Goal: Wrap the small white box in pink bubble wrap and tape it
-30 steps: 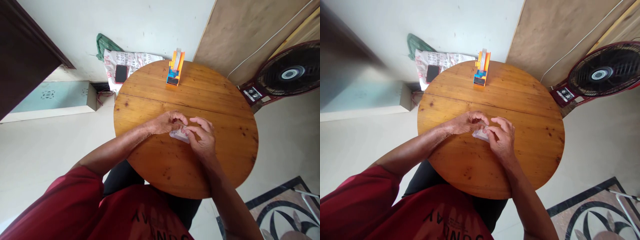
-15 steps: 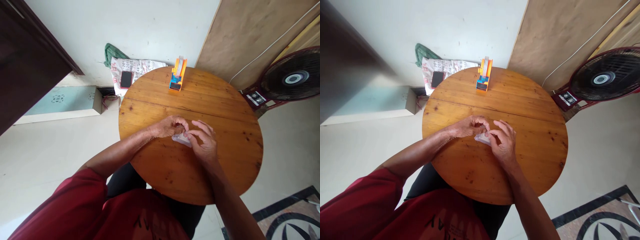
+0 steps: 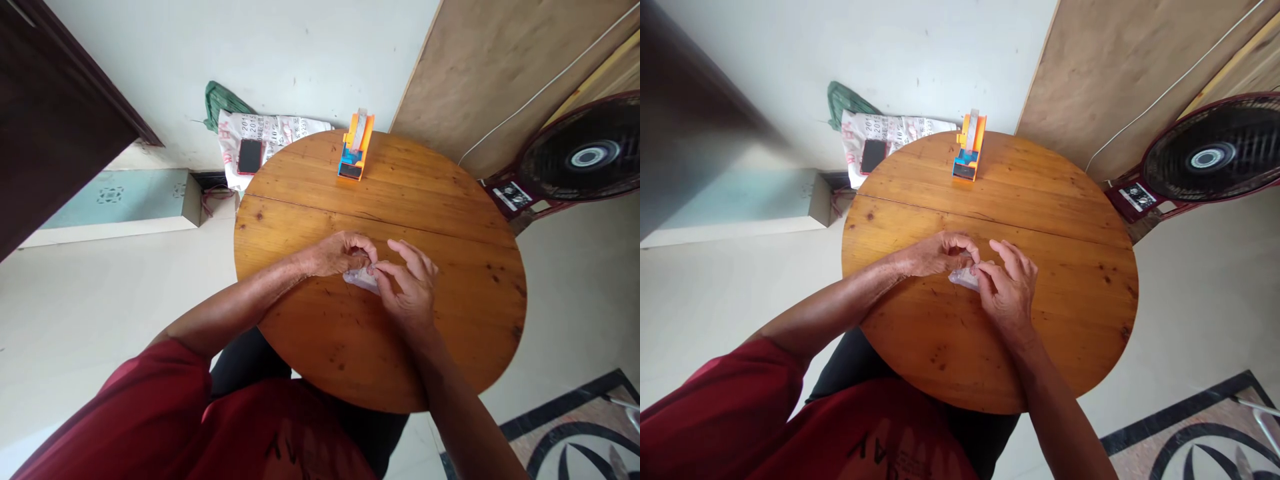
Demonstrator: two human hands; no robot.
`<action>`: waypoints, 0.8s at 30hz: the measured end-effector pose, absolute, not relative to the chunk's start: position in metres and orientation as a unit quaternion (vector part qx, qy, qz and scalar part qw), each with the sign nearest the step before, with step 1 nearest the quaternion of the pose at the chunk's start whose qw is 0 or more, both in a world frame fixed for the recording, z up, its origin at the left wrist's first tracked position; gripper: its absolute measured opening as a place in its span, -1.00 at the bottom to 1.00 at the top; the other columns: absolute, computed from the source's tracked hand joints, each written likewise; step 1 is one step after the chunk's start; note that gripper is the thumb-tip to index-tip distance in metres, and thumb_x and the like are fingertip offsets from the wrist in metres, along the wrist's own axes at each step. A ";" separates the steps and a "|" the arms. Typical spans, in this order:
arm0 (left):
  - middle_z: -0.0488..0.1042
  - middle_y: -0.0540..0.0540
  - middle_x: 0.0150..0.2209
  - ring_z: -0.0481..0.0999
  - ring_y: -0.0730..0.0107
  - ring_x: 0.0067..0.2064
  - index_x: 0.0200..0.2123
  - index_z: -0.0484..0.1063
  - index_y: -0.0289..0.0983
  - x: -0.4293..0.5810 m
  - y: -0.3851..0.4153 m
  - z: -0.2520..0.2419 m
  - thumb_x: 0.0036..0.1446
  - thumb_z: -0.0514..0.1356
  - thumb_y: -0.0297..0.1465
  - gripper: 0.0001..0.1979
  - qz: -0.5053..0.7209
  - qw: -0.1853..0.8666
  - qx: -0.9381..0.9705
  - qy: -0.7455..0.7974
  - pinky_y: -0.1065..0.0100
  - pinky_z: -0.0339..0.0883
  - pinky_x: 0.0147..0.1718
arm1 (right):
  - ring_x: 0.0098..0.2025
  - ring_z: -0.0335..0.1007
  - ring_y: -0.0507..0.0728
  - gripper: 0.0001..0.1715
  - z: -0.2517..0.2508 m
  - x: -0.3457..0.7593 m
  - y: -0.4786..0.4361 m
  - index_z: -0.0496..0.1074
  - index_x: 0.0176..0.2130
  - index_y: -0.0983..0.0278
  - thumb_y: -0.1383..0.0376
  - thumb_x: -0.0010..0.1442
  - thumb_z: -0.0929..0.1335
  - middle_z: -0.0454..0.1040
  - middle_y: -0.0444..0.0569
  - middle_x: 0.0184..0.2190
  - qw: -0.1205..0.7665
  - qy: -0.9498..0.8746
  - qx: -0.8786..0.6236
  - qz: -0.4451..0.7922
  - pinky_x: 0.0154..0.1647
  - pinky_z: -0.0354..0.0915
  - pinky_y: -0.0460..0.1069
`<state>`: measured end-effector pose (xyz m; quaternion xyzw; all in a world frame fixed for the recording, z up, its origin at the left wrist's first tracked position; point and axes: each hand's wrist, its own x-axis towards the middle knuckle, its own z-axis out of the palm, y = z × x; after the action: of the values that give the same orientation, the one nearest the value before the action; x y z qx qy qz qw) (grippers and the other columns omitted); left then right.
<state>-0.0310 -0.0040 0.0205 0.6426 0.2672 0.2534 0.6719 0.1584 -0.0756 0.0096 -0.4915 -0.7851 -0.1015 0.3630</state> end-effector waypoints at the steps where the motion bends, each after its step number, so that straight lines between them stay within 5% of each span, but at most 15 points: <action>1: 0.39 0.05 -0.41 0.33 0.63 -0.43 -0.31 0.50 -0.35 -0.031 -0.004 0.021 0.17 0.21 -0.52 -0.94 0.255 0.669 0.644 0.269 0.54 0.21 -0.43 | 0.13 0.45 0.28 -0.93 0.009 0.158 -0.075 0.55 -0.34 0.20 0.31 0.22 0.43 0.56 0.06 0.04 0.363 -0.784 -0.493 -0.104 0.11 0.29 0.17; 10: 0.47 -0.01 -0.36 0.39 0.57 -0.36 -0.33 0.54 -0.34 -0.032 -0.002 0.021 0.18 0.22 -0.45 -0.90 0.252 0.647 0.672 0.256 0.51 0.26 -0.35 | 0.16 0.42 0.27 -0.83 0.014 0.158 -0.086 0.56 -0.19 0.03 0.32 0.25 0.40 0.55 -0.09 0.09 0.325 -0.790 -0.503 -0.134 0.17 0.19 0.24; 24: 0.44 0.04 -0.41 0.38 0.61 -0.42 -0.34 0.53 -0.35 -0.030 -0.002 0.017 0.13 0.23 -0.53 -0.93 0.260 0.671 0.640 0.268 0.53 0.24 -0.41 | 0.10 0.44 0.29 -0.87 0.012 0.160 -0.082 0.56 -0.31 0.13 0.29 0.25 0.38 0.51 0.00 0.14 0.344 -0.786 -0.510 -0.061 0.10 0.26 0.21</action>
<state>-0.0300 -0.0022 0.0169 0.6400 0.2685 0.2605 0.6712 0.1597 -0.0816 0.0123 -0.5099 -0.7859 -0.0606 0.3444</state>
